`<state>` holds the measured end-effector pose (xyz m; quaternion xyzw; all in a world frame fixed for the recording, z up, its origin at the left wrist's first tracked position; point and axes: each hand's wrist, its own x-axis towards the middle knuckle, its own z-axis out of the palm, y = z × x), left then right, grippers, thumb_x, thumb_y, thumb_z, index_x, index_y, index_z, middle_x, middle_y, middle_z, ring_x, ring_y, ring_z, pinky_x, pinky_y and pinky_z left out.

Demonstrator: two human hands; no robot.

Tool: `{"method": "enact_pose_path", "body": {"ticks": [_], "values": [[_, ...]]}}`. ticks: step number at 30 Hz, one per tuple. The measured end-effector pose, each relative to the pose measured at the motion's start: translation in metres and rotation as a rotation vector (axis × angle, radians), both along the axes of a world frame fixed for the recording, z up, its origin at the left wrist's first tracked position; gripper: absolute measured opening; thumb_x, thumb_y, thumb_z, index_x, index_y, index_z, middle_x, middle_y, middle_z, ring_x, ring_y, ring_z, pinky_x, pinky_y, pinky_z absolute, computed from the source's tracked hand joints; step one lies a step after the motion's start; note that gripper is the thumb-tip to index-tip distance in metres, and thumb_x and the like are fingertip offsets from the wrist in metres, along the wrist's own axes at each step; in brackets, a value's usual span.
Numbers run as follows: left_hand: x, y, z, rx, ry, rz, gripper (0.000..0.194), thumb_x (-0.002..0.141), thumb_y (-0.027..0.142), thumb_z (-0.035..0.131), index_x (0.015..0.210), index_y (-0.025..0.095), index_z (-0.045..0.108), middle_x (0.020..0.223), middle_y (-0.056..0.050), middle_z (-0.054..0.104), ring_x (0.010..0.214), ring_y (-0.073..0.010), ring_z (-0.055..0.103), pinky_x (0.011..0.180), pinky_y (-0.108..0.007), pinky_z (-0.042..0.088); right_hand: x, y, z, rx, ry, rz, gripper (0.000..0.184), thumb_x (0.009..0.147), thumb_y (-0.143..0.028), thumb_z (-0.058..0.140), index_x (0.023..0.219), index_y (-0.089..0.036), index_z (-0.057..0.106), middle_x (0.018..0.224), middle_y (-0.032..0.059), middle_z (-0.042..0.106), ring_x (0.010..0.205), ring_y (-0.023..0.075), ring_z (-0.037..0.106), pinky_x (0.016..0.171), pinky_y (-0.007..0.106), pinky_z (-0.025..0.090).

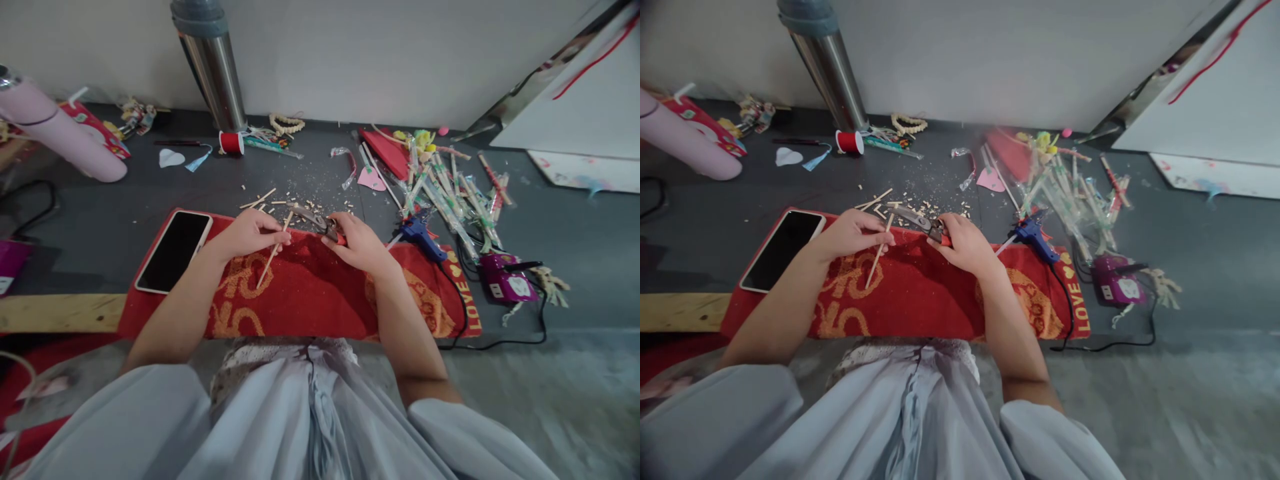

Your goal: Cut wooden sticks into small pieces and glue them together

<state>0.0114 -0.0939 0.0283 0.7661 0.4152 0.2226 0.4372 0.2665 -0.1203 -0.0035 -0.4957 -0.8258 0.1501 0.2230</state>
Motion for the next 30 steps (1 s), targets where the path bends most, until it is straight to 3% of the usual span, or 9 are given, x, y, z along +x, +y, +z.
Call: {"method": "enact_pose_path", "body": {"ticks": [6,9,11,14,17,19,30], "values": [[-0.002,0.001,0.003,-0.004,0.085,-0.056,0.031,0.078,0.046,0.065,0.065,0.019,0.074,0.063,-0.004,0.072,0.059,-0.0112,0.065,0.058,-0.019,0.049,0.003,0.001,0.005,-0.051,-0.067,0.016,0.039,0.09,-0.05,0.046,0.111,-0.017,0.054,0.102,0.0135,0.065,0.093,0.0273,0.06,0.083,0.038,0.045],[-0.013,0.006,0.006,-0.087,0.172,-0.089,0.036,0.082,0.048,0.059,0.068,0.018,0.073,0.062,-0.004,0.072,0.057,-0.0115,0.065,0.057,-0.019,0.048,0.003,0.0,0.008,-0.085,-0.131,0.03,0.037,0.091,-0.05,0.045,0.105,-0.018,0.055,0.096,0.0125,0.065,0.086,0.0262,0.059,0.076,0.035,0.043],[-0.025,0.012,0.009,-0.118,0.221,0.019,0.038,0.084,0.05,0.055,0.074,0.018,0.074,0.063,-0.004,0.072,0.057,-0.0128,0.065,0.059,-0.021,0.049,0.002,-0.001,0.01,-0.097,-0.166,0.025,0.035,0.091,-0.05,0.043,0.101,-0.018,0.054,0.093,0.0118,0.065,0.082,0.0251,0.059,0.072,0.034,0.041],[-0.041,0.021,0.011,-0.004,0.325,0.315,0.039,0.086,0.047,0.049,0.079,0.017,0.073,0.069,-0.006,0.073,0.062,-0.0143,0.066,0.065,-0.024,0.048,0.0,-0.002,0.011,-0.106,-0.198,0.009,0.032,0.093,-0.049,0.042,0.095,-0.019,0.053,0.09,0.0106,0.065,0.078,0.0235,0.058,0.07,0.033,0.039],[-0.051,0.027,0.011,0.149,0.683,0.541,0.036,0.084,0.043,0.05,0.086,0.017,0.074,0.078,-0.009,0.074,0.079,-0.0225,0.068,0.076,-0.033,0.049,0.0,-0.002,0.011,-0.104,-0.202,0.005,0.031,0.093,-0.049,0.042,0.093,-0.019,0.052,0.09,0.0106,0.065,0.079,0.0232,0.058,0.069,0.033,0.038],[-0.054,0.029,0.008,0.238,0.817,0.605,0.037,0.084,0.043,0.049,0.091,0.017,0.074,0.089,-0.012,0.074,0.089,-0.0272,0.067,0.08,-0.037,0.048,-0.001,-0.002,0.011,-0.109,-0.206,-0.003,0.031,0.093,-0.049,0.042,0.092,-0.019,0.052,0.091,0.0108,0.066,0.08,0.0235,0.058,0.069,0.033,0.038],[-0.047,0.033,-0.009,0.231,0.819,0.494,0.028,0.077,0.042,0.059,0.087,0.021,0.076,0.091,-0.011,0.074,0.094,-0.0305,0.066,0.084,-0.039,0.047,-0.003,-0.003,0.011,-0.126,-0.221,-0.025,0.033,0.093,-0.05,0.042,0.097,-0.018,0.052,0.096,0.0125,0.066,0.083,0.0254,0.06,0.071,0.034,0.04]]}}
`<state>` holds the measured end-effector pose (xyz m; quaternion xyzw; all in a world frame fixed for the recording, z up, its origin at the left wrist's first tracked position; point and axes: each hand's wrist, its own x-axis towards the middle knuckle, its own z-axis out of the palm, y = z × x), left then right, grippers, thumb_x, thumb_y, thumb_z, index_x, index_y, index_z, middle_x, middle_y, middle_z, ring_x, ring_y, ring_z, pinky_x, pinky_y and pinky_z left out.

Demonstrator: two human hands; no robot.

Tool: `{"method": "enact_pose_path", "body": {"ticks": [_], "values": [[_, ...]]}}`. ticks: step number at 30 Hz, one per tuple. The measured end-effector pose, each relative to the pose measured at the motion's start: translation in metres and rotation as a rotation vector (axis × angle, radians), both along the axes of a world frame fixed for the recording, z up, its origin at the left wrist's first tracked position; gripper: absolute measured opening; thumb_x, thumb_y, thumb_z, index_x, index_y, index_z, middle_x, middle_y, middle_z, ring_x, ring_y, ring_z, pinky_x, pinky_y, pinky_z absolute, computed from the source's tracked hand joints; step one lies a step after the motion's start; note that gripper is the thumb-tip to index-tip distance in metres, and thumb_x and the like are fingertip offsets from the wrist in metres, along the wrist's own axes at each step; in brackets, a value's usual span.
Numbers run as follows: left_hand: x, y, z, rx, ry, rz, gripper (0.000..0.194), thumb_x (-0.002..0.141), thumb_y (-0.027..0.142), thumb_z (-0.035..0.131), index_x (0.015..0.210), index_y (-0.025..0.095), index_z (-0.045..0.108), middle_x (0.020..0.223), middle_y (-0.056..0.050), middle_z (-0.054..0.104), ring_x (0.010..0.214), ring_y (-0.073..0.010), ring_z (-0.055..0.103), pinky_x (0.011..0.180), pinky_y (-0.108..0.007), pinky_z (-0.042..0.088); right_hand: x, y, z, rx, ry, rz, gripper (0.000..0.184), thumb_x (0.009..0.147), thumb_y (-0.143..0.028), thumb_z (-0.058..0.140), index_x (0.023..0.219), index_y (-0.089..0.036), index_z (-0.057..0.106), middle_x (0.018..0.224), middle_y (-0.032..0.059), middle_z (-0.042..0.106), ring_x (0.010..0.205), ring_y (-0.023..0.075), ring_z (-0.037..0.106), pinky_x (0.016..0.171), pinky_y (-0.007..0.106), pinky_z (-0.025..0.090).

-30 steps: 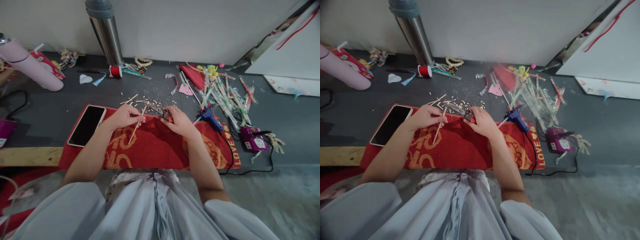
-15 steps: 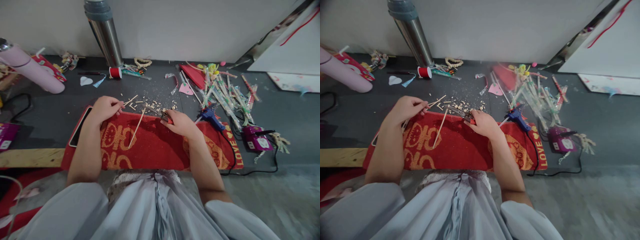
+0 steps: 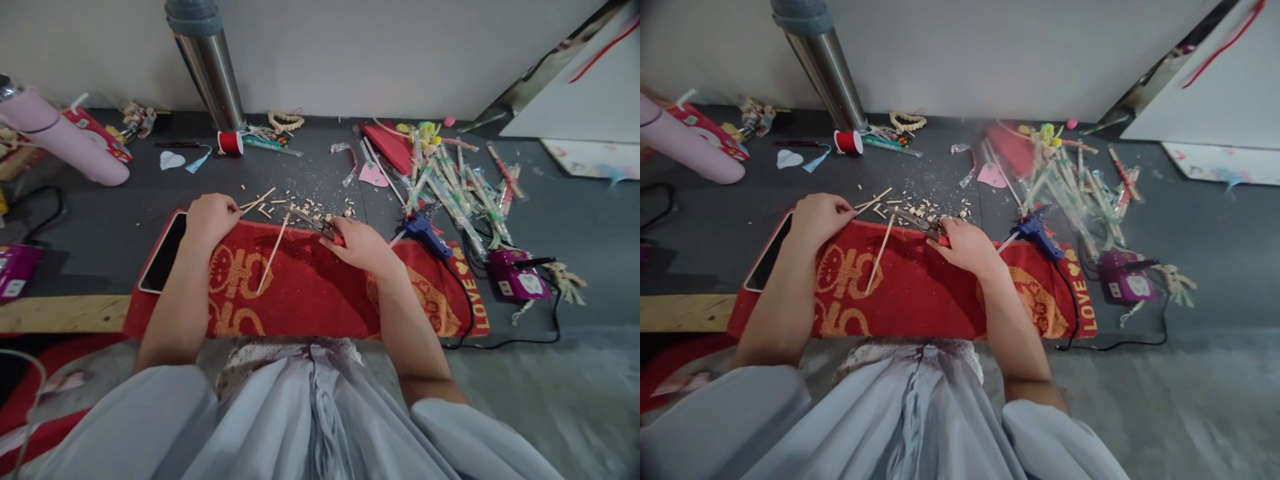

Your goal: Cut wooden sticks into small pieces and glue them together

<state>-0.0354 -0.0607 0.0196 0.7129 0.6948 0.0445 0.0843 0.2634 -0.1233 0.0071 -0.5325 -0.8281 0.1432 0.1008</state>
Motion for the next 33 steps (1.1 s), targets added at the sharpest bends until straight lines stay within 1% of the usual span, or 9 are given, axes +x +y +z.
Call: {"method": "enact_pose_path", "body": {"ticks": [5,10,14,20,23,28,31,33], "values": [[0.002,0.002,-0.004,-0.018,0.066,-0.044,0.032,0.08,0.043,0.056,0.092,0.02,0.075,0.095,-0.012,0.074,0.092,-0.0296,0.066,0.079,-0.037,0.048,-0.001,0.0,0.001,0.004,-0.013,-0.013,0.034,0.093,-0.051,0.042,0.095,-0.018,0.052,0.096,0.0126,0.067,0.083,0.0247,0.06,0.069,0.033,0.038],[0.008,0.003,-0.004,-0.043,0.154,-0.008,0.033,0.081,0.039,0.054,0.095,0.019,0.075,0.098,-0.012,0.074,0.095,-0.0302,0.066,0.08,-0.037,0.048,-0.003,-0.001,0.005,-0.015,-0.056,-0.02,0.035,0.094,-0.05,0.04,0.097,-0.017,0.052,0.1,0.0125,0.067,0.087,0.0247,0.061,0.072,0.032,0.038],[0.011,0.002,-0.004,-0.047,0.169,-0.02,0.032,0.082,0.037,0.052,0.095,0.019,0.074,0.098,-0.012,0.074,0.096,-0.0309,0.066,0.081,-0.037,0.048,-0.004,-0.001,0.006,-0.032,-0.073,-0.026,0.037,0.095,-0.051,0.04,0.099,-0.016,0.052,0.102,0.0124,0.067,0.089,0.0245,0.061,0.072,0.031,0.037],[0.012,0.001,-0.005,-0.049,0.156,-0.048,0.026,0.081,0.034,0.052,0.09,0.02,0.071,0.093,-0.01,0.073,0.09,-0.0265,0.065,0.079,-0.034,0.046,-0.003,0.0,0.004,-0.026,-0.069,-0.021,0.038,0.095,-0.052,0.04,0.101,-0.016,0.052,0.103,0.0125,0.067,0.09,0.0249,0.062,0.073,0.031,0.037],[0.014,0.0,-0.003,0.009,0.092,-0.075,0.022,0.081,0.033,0.053,0.089,0.02,0.069,0.091,-0.009,0.07,0.086,-0.0237,0.064,0.075,-0.032,0.044,-0.004,0.0,0.005,-0.029,-0.072,-0.027,0.039,0.095,-0.051,0.04,0.102,-0.015,0.052,0.103,0.0128,0.067,0.09,0.0246,0.062,0.073,0.031,0.037],[0.017,-0.007,0.001,0.187,-0.028,-0.154,0.016,0.082,0.029,0.052,0.085,0.019,0.065,0.086,-0.006,0.065,0.081,-0.0185,0.059,0.069,-0.028,0.04,-0.004,-0.001,0.006,-0.031,-0.086,-0.03,0.038,0.095,-0.05,0.04,0.102,-0.015,0.053,0.102,0.0129,0.067,0.09,0.0243,0.062,0.073,0.031,0.037],[0.017,-0.009,0.0,0.264,-0.059,-0.194,0.015,0.081,0.027,0.052,0.082,0.019,0.064,0.082,-0.004,0.063,0.08,-0.0173,0.058,0.067,-0.027,0.039,-0.004,-0.001,0.006,-0.029,-0.082,-0.034,0.038,0.095,-0.051,0.04,0.102,-0.015,0.053,0.102,0.0126,0.067,0.09,0.0245,0.062,0.073,0.031,0.037],[0.016,-0.009,-0.002,0.282,-0.11,-0.207,0.013,0.08,0.027,0.054,0.081,0.019,0.064,0.078,-0.003,0.062,0.077,-0.0164,0.057,0.066,-0.027,0.038,-0.004,-0.001,0.006,-0.029,-0.078,-0.035,0.038,0.095,-0.051,0.04,0.102,-0.016,0.052,0.102,0.0124,0.067,0.091,0.0246,0.062,0.073,0.031,0.037]]}}
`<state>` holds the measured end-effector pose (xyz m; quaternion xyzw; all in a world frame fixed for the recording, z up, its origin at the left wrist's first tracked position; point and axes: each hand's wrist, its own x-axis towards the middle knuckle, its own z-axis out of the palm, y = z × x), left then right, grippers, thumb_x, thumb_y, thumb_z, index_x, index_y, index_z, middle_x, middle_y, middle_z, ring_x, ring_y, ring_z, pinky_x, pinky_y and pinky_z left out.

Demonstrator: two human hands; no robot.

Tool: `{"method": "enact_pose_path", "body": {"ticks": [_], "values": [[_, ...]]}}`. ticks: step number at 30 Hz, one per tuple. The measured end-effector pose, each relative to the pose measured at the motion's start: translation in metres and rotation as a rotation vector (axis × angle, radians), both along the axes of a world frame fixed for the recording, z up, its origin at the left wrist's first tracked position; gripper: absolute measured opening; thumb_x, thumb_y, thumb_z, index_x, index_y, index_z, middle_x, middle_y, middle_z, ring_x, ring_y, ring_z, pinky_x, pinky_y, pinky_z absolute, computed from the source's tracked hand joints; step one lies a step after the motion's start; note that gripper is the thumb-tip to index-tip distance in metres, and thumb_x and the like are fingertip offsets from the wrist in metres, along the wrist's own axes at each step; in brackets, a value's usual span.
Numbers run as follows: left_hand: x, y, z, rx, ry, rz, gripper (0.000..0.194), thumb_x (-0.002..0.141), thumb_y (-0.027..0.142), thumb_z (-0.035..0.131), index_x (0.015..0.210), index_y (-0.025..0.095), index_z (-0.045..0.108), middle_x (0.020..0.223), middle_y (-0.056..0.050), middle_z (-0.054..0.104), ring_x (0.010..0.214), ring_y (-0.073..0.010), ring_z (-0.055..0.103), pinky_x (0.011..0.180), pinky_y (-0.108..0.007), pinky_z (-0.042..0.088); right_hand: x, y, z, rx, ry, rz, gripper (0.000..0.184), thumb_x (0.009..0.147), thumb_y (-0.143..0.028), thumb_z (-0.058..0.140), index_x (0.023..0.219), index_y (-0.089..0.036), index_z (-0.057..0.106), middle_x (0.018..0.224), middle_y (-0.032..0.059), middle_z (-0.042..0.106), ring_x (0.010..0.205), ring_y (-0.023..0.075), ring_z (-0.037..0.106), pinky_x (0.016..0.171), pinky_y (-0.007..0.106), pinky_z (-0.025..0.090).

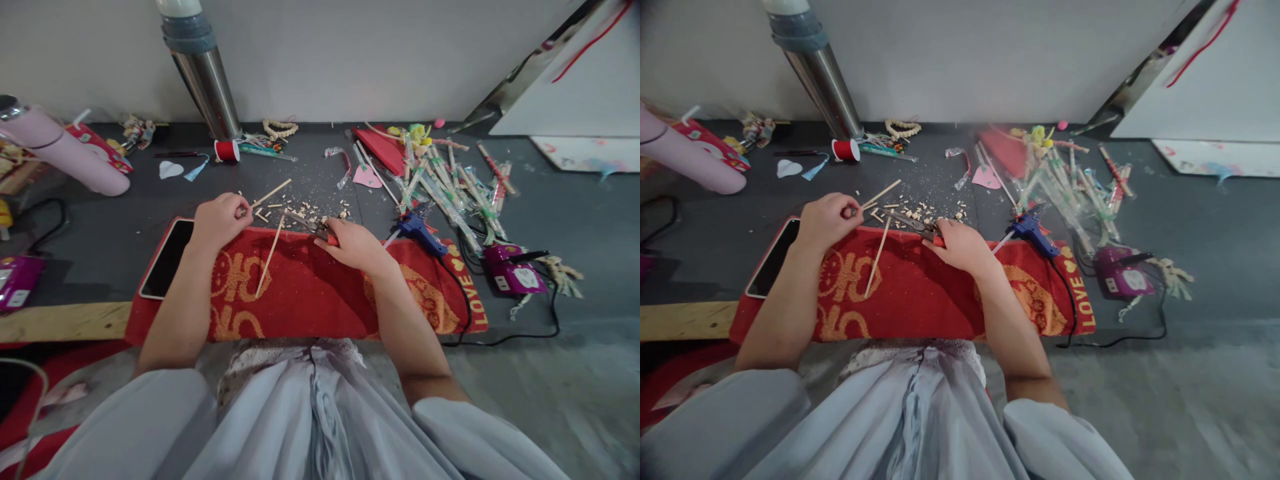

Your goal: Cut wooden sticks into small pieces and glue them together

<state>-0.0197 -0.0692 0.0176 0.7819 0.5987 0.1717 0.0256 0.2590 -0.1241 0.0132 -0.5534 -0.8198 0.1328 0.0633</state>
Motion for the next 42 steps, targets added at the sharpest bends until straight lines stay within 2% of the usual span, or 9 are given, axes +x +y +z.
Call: {"method": "enact_pose_path", "body": {"ticks": [2,5,8,11,14,17,22,31,42], "values": [[0.0,0.002,-0.004,-0.026,-0.12,-0.014,0.011,0.077,0.028,0.057,0.078,0.019,0.063,0.071,-0.002,0.059,0.07,-0.0143,0.055,0.064,-0.026,0.039,0.0,0.0,0.0,0.0,0.0,-0.002,0.038,0.095,-0.051,0.04,0.102,-0.016,0.052,0.101,0.0124,0.067,0.09,0.0247,0.062,0.072,0.031,0.037],[0.005,0.006,-0.01,-0.125,-0.416,-0.024,0.012,0.075,0.029,0.06,0.076,0.017,0.061,0.064,0.001,0.055,0.058,-0.0098,0.048,0.058,-0.024,0.037,0.0,0.0,-0.001,0.004,0.001,-0.003,0.038,0.095,-0.052,0.04,0.1,-0.016,0.052,0.101,0.0122,0.067,0.089,0.0246,0.062,0.072,0.031,0.037],[0.015,0.004,-0.012,-0.336,-0.77,-0.044,0.013,0.077,0.029,0.058,0.074,0.017,0.057,0.055,0.004,0.047,0.046,-0.0061,0.039,0.048,-0.022,0.031,0.0,0.001,-0.002,0.012,0.006,0.002,0.037,0.095,-0.051,0.04,0.101,-0.016,0.052,0.102,0.0122,0.067,0.091,0.0248,0.062,0.073,0.031,0.037],[0.026,-0.002,-0.007,-0.57,-1.079,-0.093,0.014,0.077,0.026,0.057,0.068,0.017,0.05,0.052,0.007,0.039,0.039,-0.0027,0.033,0.042,-0.02,0.024,0.0,0.001,-0.002,0.01,0.008,0.003,0.038,0.095,-0.051,0.039,0.101,-0.016,0.052,0.102,0.0123,0.067,0.091,0.025,0.062,0.073,0.031,0.037],[0.032,-0.007,-0.001,-0.772,-1.27,-0.156,0.017,0.076,0.021,0.058,0.065,0.017,0.045,0.053,0.008,0.039,0.037,-0.0002,0.032,0.041,-0.018,0.024,0.0,0.001,-0.002,0.006,0.011,0.004,0.037,0.094,-0.051,0.04,0.099,-0.016,0.052,0.101,0.012,0.067,0.089,0.0244,0.062,0.073,0.031,0.037],[0.032,-0.008,0.0,-0.881,-1.391,-0.208,0.019,0.077,0.021,0.06,0.067,0.016,0.045,0.053,0.007,0.04,0.037,0.0005,0.034,0.041,-0.017,0.025,0.0,0.001,-0.003,0.008,0.015,0.006,0.036,0.094,-0.05,0.04,0.098,-0.016,0.052,0.101,0.0118,0.067,0.088,0.0239,0.062,0.072,0.031,0.037],[0.03,-0.01,-0.001,-0.912,-1.454,-0.231,0.014,0.078,0.024,0.061,0.075,0.016,0.05,0.052,0.007,0.042,0.037,-0.0006,0.036,0.041,-0.017,0.027,0.0,0.001,-0.003,0.003,0.012,0.007,0.035,0.094,-0.049,0.04,0.1,-0.016,0.053,0.101,0.012,0.067,0.088,0.0231,0.061,0.072,0.03,0.036],[0.03,-0.012,0.003,-0.808,-1.273,-0.143,0.019,0.08,0.036,0.057,0.082,0.02,0.047,0.055,0.006,0.038,0.04,-0.0042,0.037,0.042,-0.024,0.031,0.0,0.001,-0.003,0.005,0.024,0.007,0.033,0.094,-0.048,0.041,0.098,-0.017,0.053,0.099,0.0113,0.067,0.086,0.022,0.059,0.071,0.03,0.035],[0.031,-0.013,0.006,-0.855,-1.38,-0.175,0.013,0.08,0.029,0.056,0.081,0.019,0.049,0.05,0.007,0.039,0.035,-0.0037,0.034,0.039,-0.023,0.029,0.0,0.0,-0.004,0.01,0.018,0.007,0.033,0.093,-0.048,0.041,0.097,-0.017,0.053,0.096,0.0108,0.066,0.084,0.0218,0.059,0.07,0.03,0.035]]}}
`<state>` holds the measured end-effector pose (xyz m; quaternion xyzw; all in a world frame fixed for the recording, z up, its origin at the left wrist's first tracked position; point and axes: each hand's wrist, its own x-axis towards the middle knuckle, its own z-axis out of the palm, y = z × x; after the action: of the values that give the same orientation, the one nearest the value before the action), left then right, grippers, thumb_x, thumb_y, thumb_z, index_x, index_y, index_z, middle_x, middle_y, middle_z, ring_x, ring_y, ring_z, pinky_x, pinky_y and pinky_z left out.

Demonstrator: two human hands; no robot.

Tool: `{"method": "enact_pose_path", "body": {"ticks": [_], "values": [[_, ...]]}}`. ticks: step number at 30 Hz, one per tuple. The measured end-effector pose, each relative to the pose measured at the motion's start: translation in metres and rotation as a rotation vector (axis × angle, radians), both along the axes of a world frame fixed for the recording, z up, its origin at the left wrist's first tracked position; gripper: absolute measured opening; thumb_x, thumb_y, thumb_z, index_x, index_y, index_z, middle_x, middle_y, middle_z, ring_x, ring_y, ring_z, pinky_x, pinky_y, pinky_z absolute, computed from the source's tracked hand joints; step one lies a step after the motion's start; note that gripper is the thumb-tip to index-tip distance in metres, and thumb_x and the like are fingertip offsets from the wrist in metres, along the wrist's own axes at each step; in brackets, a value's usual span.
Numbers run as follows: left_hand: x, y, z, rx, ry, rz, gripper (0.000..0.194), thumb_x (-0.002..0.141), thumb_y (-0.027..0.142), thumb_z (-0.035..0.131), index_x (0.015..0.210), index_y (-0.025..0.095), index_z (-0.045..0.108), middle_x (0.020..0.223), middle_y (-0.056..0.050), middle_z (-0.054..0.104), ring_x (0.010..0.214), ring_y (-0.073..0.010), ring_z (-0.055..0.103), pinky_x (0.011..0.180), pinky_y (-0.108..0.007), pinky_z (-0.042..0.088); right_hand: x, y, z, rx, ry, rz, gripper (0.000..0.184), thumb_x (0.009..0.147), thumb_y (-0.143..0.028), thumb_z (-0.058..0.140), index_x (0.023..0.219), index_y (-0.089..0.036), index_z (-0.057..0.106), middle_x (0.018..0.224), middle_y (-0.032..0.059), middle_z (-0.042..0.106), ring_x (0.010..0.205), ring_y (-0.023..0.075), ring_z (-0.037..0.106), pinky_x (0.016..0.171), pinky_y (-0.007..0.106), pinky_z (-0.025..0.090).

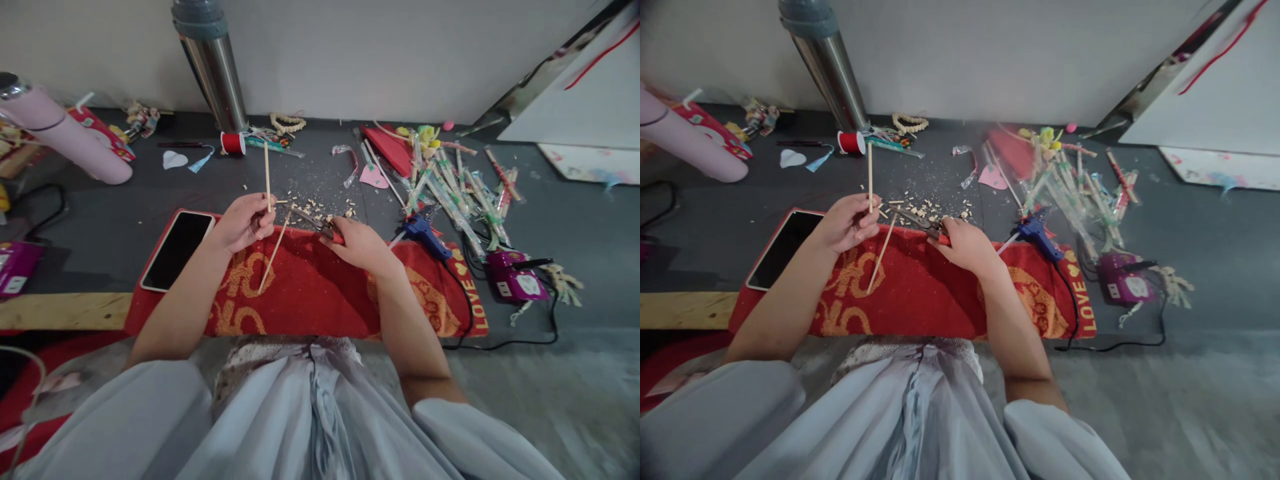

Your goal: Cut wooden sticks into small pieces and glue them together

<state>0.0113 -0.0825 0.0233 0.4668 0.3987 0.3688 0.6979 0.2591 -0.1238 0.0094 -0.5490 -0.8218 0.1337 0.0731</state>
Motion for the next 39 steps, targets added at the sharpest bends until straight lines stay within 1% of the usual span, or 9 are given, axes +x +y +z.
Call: {"method": "enact_pose_path", "body": {"ticks": [4,7,11,14,18,24,32,35,39], "values": [[-0.001,0.001,0.003,0.038,0.095,0.016,0.011,0.081,0.03,0.051,0.08,0.02,0.046,0.05,0.007,0.039,0.036,-0.005,0.035,0.041,-0.023,0.03,0.0,0.0,-0.001,0.004,0.001,-0.001,0.034,0.093,-0.048,0.04,0.097,-0.017,0.053,0.097,0.0114,0.066,0.084,0.0221,0.059,0.071,0.031,0.035],[-0.006,0.005,0.002,0.136,0.282,0.042,0.009,0.082,0.029,0.045,0.079,0.022,0.043,0.053,0.005,0.044,0.04,-0.0078,0.042,0.043,-0.024,0.033,0.0,0.0,-0.001,0.004,0.001,0.001,0.035,0.093,-0.049,0.04,0.097,-0.017,0.053,0.097,0.0117,0.066,0.085,0.0226,0.059,0.071,0.031,0.036],[-0.017,0.012,-0.005,0.359,0.838,0.09,0.017,0.084,0.03,0.042,0.07,0.02,0.044,0.059,0.0,0.052,0.048,-0.0103,0.048,0.052,-0.027,0.039,0.0,0.001,-0.001,-0.006,0.004,-0.006,0.034,0.093,-0.049,0.04,0.098,-0.017,0.054,0.097,0.0118,0.066,0.085,0.0226,0.059,0.07,0.031,0.036],[-0.024,0.016,-0.011,0.514,1.388,0.086,0.015,0.079,0.031,0.049,0.07,0.019,0.052,0.068,-0.007,0.061,0.067,-0.0202,0.059,0.065,-0.033,0.044,0.0,0.001,0.0,-0.009,0.005,-0.01,0.034,0.093,-0.049,0.041,0.099,-0.017,0.054,0.098,0.0118,0.066,0.085,0.0223,0.059,0.07,0.031,0.036],[-0.027,0.016,-0.013,0.45,1.648,-0.061,0.021,0.079,0.036,0.049,0.075,0.018,0.06,0.084,-0.015,0.069,0.082,-0.0304,0.065,0.07,-0.038,0.046,-0.001,0.001,0.0,-0.01,-0.002,-0.013,0.035,0.093,-0.049,0.041,0.099,-0.017,0.054,0.098,0.0121,0.066,0.086,0.0228,0.06,0.071,0.031,0.036],[-0.024,0.011,-0.007,0.483,1.668,-0.027,0.027,0.079,0.044,0.051,0.079,0.019,0.062,0.083,-0.014,0.069,0.079,-0.0293,0.065,0.066,-0.035,0.043,-0.001,0.0,0.002,-0.012,-0.003,-0.011,0.035,0.093,-0.049,0.041,0.098,-0.017,0.054,0.099,0.0118,0.067,0.087,0.0233,0.06,0.071,0.031,0.036],[-0.01,0.003,-0.003,0.616,1.193,-0.324,0.026,0.085,0.034,0.041,0.072,0.02,0.059,0.079,-0.006,0.068,0.072,-0.0189,0.059,0.064,-0.029,0.039,-0.001,0.0,0.002,-0.013,0.005,-0.011,0.034,0.093,-0.048,0.042,0.098,-0.017,0.053,0.099,0.0109,0.067,0.087,0.0226,0.06,0.073,0.031,0.037],[-0.006,-0.001,0.002,0.597,0.996,-0.318,0.032,0.088,0.032,0.036,0.066,0.019,0.055,0.067,-0.003,0.061,0.065,-0.0151,0.054,0.066,-0.027,0.039,-0.001,0.001,0.001,-0.014,0.005,-0.013,0.034,0.093,-0.049,0.042,0.098,-0.017,0.053,0.099,0.0111,0.067,0.087,0.0226,0.06,0.072,0.03,0.037],[-0.004,-0.007,0.008,0.568,0.924,-0.301,0.039,0.091,0.035,0.033,0.07,0.018,0.061,0.062,-0.001,0.056,0.059,-0.0131,0.048,0.062,-0.026,0.038,-0.001,0.002,0.001,-0.014,0.006,-0.018,0.036,0.094,-0.051,0.041,0.099,-0.017,0.053,0.1,0.0111,0.067,0.087,0.0225,0.061,0.072,0.03,0.037]]}}
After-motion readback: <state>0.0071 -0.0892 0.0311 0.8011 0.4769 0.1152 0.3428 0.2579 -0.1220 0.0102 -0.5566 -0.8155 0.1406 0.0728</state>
